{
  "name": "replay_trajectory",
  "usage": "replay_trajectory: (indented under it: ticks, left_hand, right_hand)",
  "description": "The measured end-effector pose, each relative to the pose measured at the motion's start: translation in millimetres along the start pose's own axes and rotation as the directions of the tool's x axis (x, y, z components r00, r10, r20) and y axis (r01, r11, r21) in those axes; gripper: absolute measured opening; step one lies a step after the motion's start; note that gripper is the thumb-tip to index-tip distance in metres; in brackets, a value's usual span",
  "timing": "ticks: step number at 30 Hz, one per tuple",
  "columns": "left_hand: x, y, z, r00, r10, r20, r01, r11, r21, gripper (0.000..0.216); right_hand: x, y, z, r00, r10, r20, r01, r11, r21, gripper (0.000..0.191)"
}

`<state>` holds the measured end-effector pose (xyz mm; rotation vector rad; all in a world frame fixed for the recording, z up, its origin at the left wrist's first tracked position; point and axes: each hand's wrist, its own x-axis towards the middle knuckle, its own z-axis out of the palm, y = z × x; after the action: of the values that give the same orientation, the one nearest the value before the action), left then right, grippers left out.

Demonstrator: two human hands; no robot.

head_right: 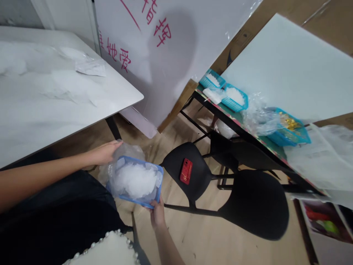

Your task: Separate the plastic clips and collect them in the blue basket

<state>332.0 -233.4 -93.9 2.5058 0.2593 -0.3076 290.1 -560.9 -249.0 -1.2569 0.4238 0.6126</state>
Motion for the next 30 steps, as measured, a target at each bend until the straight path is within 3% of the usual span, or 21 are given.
replay_trajectory:
  ticks: [5,7,8,10,11,17,21,23,25,30]
  left_hand:
    - [-7,32,-21,0.999,-0.003,-0.054,-0.002,0.994,-0.106,0.092]
    - [-9,47,-30,0.999,-0.037,-0.040,0.029,0.981,-0.191,0.101]
    - [-8,53,-36,0.998,-0.057,-0.029,0.049,0.969,-0.242,0.105]
    - [-7,63,-51,0.995,-0.096,-0.021,0.083,0.934,-0.347,0.108]
    - [-6,66,-61,0.993,-0.115,-0.031,0.093,0.914,-0.394,0.108]
    - [-24,49,-109,0.966,-0.237,-0.100,0.142,0.813,-0.564,0.112]
    - [-52,25,-110,0.963,-0.262,-0.057,0.178,0.782,-0.597,0.110]
    - [-61,16,-106,0.967,-0.252,-0.031,0.183,0.775,-0.605,0.109]
    - [-66,10,-102,0.974,-0.226,-0.016,0.171,0.779,-0.604,0.110]
    - [-75,2,-93,0.989,-0.144,-0.030,0.103,0.823,-0.559,0.108]
  right_hand:
    - [23,-17,30,0.994,-0.044,0.100,0.047,0.998,-0.029,0.073]
    - [39,-25,50,0.984,-0.117,0.135,0.138,0.977,-0.161,0.073]
    - [49,-30,63,0.972,-0.171,0.160,0.211,0.936,-0.283,0.074]
    - [70,-46,88,0.929,-0.308,0.204,0.368,0.717,-0.592,0.077]
    - [80,-55,101,0.909,-0.351,0.224,0.406,0.633,-0.659,0.079]
    - [118,-118,153,0.828,-0.384,0.408,0.537,0.340,-0.772,0.077]
    - [111,-146,149,0.756,-0.392,0.525,0.625,0.194,-0.756,0.076]
    - [104,-156,139,0.638,-0.477,0.604,0.724,0.104,-0.682,0.076]
    - [97,-165,130,0.553,-0.547,0.628,0.774,0.057,-0.631,0.073]
    - [81,-193,111,0.499,-0.628,0.597,0.746,-0.038,-0.664,0.071]
